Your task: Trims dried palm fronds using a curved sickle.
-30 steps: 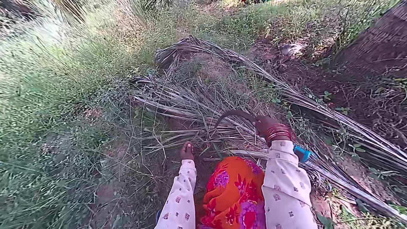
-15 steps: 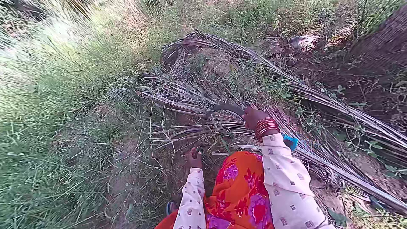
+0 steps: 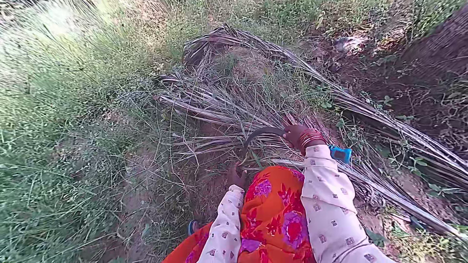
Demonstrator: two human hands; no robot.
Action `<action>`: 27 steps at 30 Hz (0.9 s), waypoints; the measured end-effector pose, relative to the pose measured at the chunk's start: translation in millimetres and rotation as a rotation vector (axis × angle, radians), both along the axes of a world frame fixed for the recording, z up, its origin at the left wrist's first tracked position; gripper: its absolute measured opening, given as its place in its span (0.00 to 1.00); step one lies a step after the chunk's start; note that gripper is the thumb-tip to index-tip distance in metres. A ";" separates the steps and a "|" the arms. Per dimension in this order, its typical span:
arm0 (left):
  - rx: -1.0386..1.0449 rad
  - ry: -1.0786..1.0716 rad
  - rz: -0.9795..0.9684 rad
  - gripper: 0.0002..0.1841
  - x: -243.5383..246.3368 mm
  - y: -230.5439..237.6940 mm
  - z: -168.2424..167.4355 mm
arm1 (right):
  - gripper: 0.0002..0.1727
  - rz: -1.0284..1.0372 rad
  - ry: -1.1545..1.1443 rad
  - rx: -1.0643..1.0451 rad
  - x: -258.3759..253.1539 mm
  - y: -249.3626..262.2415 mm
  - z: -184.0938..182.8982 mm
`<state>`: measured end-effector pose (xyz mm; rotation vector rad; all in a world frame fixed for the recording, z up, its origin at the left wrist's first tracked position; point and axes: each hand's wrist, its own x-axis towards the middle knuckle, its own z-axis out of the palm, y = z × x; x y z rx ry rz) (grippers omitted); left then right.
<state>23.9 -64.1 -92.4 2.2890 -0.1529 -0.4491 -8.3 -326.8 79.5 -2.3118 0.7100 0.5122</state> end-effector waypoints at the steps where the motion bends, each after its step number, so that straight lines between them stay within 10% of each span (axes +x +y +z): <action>1: 0.006 -0.007 -0.023 0.31 -0.4 -0.7 -0.9 | 0.20 0.009 0.011 0.014 -3.6 -2.3 1.9; 19: -0.077 -0.272 0.081 0.27 -13.3 -9.8 -7.9 | 0.18 -0.093 -0.137 -0.076 -16.7 -21.4 9.2; 24: -0.088 -0.612 -0.160 0.23 -7.0 -23.2 -9.1 | 0.17 -0.116 -0.141 -0.091 -14.7 -20.1 6.9; 27: 0.173 -0.343 -0.448 0.25 8.0 -40.7 16.7 | 0.18 -0.100 -0.098 -0.096 -11.0 -16.8 8.6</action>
